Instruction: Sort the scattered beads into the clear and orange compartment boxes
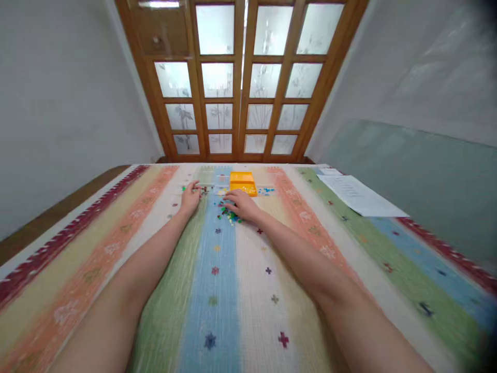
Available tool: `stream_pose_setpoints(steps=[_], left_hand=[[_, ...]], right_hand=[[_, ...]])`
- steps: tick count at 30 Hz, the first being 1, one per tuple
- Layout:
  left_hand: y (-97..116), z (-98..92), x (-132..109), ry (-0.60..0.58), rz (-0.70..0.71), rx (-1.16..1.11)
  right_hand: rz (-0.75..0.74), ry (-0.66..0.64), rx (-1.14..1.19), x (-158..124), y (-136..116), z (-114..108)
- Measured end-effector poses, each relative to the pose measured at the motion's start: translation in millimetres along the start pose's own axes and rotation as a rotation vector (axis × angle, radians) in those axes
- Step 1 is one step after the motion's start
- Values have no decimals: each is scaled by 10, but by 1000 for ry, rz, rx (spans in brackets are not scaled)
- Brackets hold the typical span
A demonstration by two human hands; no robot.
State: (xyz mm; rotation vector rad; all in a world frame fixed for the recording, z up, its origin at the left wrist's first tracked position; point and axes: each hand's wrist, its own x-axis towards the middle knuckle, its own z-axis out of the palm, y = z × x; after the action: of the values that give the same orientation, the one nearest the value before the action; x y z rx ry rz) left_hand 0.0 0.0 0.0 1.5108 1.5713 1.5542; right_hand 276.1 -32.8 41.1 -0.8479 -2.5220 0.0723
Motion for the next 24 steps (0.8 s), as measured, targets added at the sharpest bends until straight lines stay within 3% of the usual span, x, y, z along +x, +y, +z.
stream_pose_setpoints(steps=[4, 9, 16, 24], left_hand=[[-51, 45, -1, -10, 0, 25], [-100, 96, 6, -41, 24, 61], [-81, 104, 0, -48, 30, 89], [81, 67, -64, -21, 55, 128]], right_hand=[[-84, -125, -16, -4, -177, 169], [-52, -244, -33, -30, -265, 204], [-88, -222, -16, 6, -263, 183], [-118, -243, -2, 9, -280, 266]])
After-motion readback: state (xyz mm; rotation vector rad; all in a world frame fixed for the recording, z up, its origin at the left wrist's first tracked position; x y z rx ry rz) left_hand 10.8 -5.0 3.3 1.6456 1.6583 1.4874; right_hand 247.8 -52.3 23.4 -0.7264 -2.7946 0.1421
